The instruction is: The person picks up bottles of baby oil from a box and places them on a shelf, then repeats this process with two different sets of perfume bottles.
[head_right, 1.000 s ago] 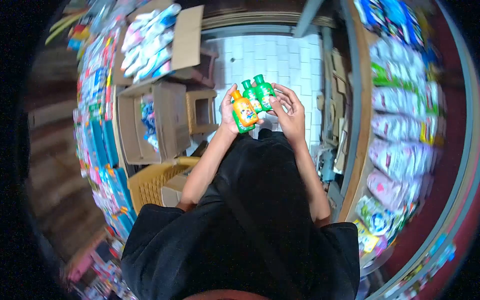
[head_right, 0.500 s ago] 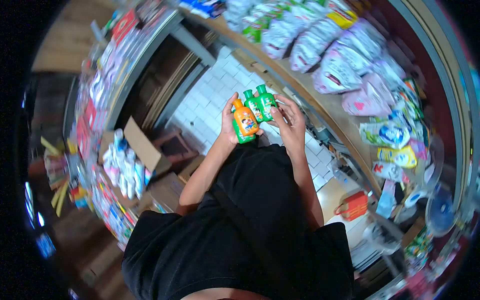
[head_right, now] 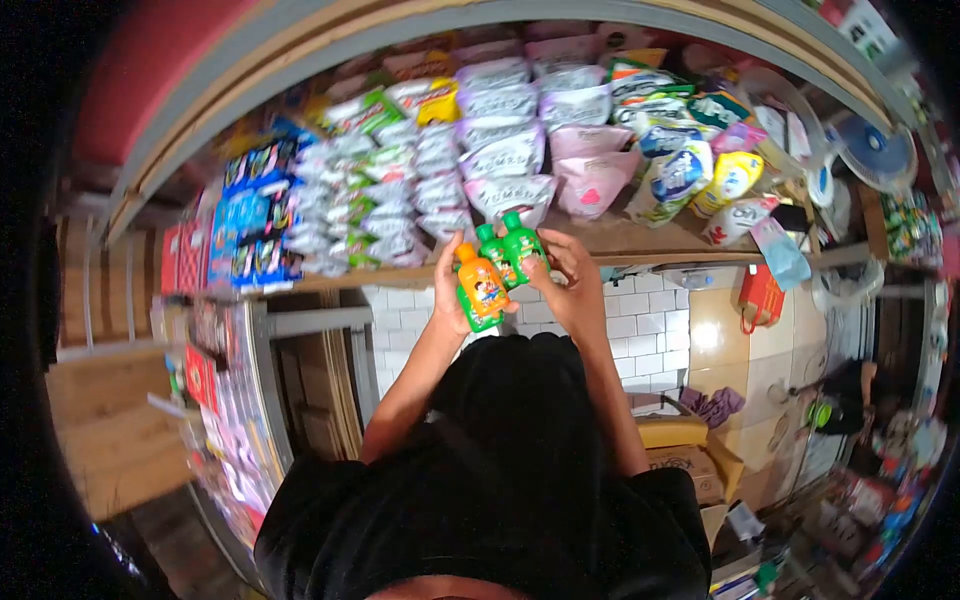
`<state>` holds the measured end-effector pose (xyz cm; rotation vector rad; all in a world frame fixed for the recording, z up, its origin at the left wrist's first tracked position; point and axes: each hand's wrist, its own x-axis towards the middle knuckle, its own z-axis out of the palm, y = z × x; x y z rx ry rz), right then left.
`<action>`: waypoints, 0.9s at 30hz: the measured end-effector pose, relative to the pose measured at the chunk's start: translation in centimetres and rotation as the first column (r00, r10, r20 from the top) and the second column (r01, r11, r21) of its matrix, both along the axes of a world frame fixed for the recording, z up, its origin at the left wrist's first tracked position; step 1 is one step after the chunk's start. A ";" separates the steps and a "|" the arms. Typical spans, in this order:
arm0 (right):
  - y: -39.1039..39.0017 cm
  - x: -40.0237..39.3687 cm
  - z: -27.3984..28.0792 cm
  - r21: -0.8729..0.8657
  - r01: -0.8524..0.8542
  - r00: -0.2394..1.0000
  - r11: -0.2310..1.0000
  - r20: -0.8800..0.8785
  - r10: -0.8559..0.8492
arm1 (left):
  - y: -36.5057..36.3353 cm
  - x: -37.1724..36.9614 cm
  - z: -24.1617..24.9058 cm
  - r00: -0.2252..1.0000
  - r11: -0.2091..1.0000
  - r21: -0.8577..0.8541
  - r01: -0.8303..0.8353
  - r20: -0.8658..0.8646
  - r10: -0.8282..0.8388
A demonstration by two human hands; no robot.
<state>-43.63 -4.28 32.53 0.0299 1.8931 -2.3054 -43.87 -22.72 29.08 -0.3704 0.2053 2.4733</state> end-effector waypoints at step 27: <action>12.5 -12.3 13.7 0.173 0.024 0.954 0.985 -0.298 0.029 | 9.7 -13.2 13.7 0.948 0.971 0.057 0.232 -0.235 -0.213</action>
